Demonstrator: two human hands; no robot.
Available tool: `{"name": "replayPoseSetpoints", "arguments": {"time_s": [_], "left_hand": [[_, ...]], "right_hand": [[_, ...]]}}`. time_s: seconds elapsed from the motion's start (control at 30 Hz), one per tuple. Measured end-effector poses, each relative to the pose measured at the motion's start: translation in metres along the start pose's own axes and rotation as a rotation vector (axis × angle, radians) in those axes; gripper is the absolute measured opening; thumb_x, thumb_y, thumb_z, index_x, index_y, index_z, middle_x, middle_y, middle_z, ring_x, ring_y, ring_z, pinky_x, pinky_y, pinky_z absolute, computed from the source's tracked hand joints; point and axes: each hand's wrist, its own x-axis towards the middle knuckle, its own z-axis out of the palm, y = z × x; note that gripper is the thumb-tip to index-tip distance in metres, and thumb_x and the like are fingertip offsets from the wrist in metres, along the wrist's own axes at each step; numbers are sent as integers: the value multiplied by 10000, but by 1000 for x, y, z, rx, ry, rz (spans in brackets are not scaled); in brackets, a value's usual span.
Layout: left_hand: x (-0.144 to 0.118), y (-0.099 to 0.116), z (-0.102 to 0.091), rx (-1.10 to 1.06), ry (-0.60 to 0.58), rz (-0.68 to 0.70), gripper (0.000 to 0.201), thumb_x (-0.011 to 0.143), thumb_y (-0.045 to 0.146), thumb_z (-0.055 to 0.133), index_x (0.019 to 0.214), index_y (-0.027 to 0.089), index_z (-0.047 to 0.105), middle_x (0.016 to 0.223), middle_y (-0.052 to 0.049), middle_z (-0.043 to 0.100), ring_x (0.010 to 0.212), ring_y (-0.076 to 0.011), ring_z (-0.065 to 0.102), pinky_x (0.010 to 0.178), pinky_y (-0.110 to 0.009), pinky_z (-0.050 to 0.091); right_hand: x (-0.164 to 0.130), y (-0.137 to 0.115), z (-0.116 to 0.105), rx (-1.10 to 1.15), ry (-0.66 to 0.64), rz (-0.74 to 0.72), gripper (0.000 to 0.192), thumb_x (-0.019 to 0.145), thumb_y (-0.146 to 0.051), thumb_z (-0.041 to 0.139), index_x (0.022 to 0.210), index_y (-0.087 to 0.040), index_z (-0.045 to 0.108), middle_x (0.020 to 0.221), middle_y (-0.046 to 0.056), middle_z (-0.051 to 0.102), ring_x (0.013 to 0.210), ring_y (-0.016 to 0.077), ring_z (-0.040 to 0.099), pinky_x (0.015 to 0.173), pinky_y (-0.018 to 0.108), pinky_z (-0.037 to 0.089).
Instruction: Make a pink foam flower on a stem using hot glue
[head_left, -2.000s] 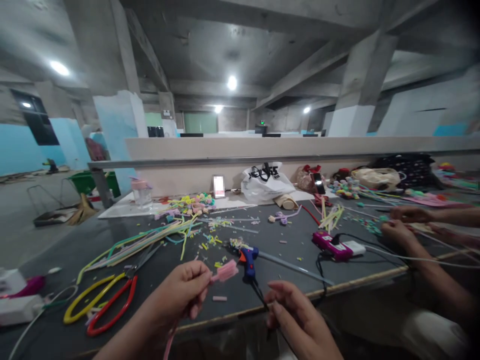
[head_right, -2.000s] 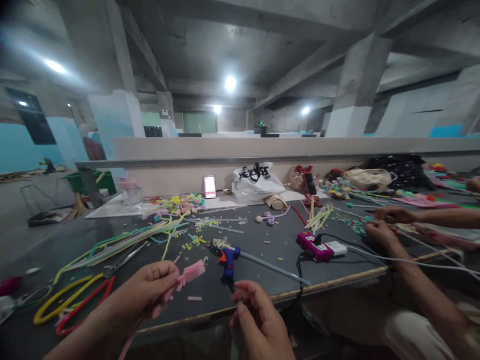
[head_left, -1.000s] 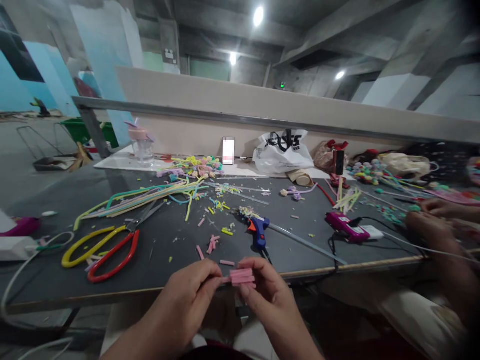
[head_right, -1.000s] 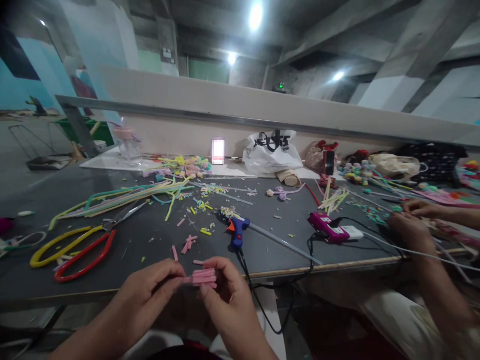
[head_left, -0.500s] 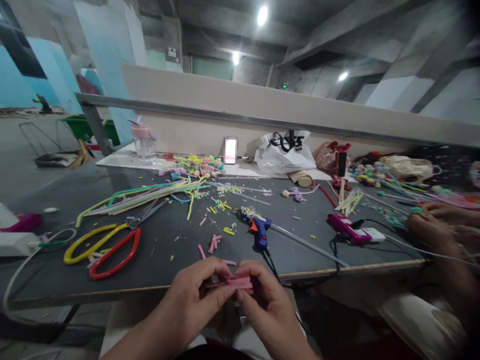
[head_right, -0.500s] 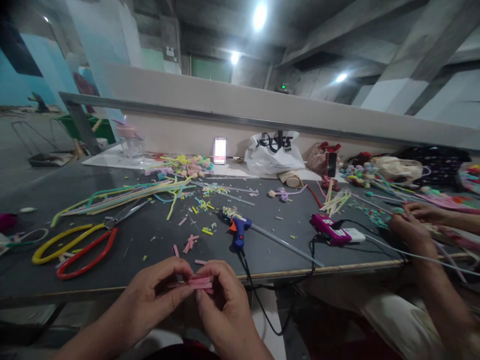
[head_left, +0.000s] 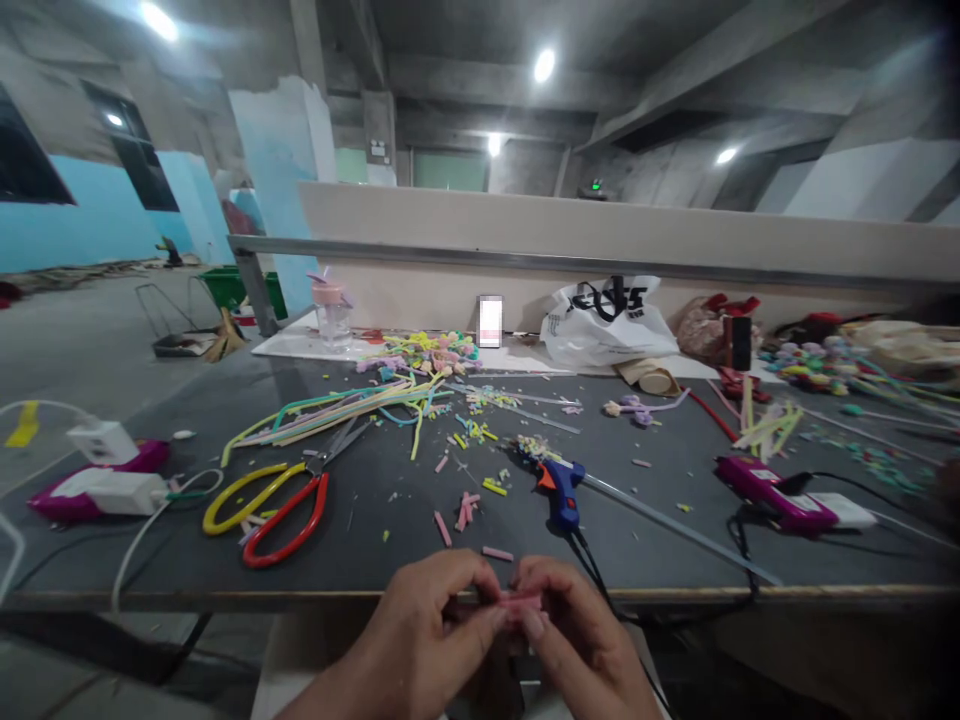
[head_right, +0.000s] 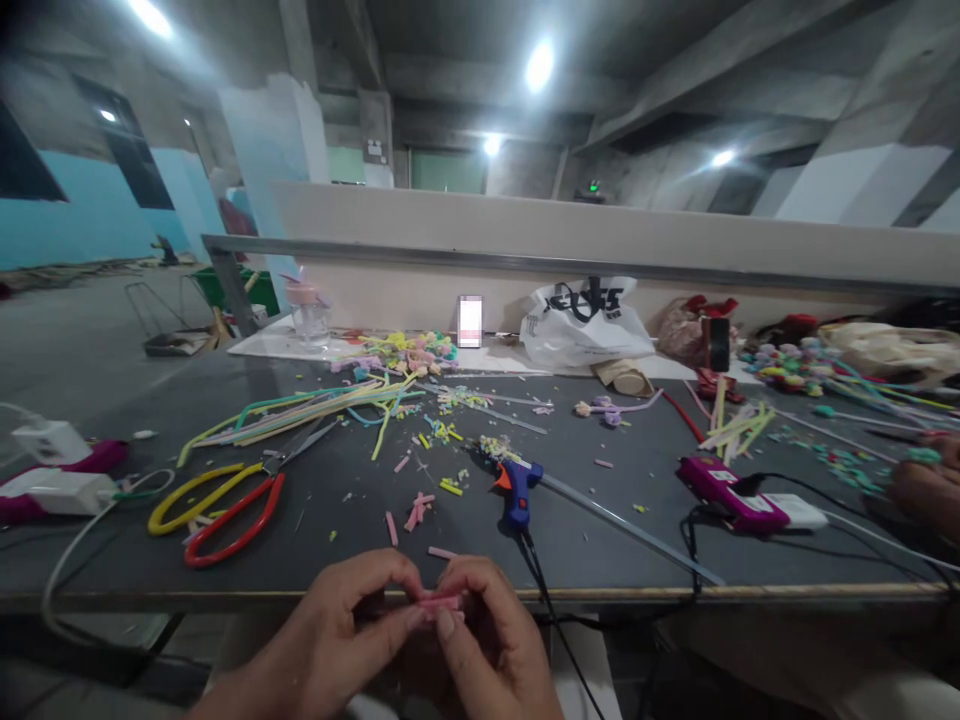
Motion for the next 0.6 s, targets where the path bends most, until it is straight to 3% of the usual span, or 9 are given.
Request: {"name": "replayPoseSetpoints", "arguments": {"time_s": [0.37,0.6], "left_hand": [[-2,-5,-1,-19,-36,-69,153,744,335,580,790,189,577,717,16,596,602,-102,495,518,-194,358],[-2,-5,-1,-68,-68,-87,129,685,202,590,812,188,582,780,14,602,707,-126,526,599,-208,376]], "right_hand": [[2,5,0,-67,-27,28,181,774,-384,578,747,-205,579,736,2,528,676,142,505,615,213,410],[1,5,1,-55,-25,18,188,780,-380,572,737,-197,573,758,9,526,698,144,511,615,211,416]]}}
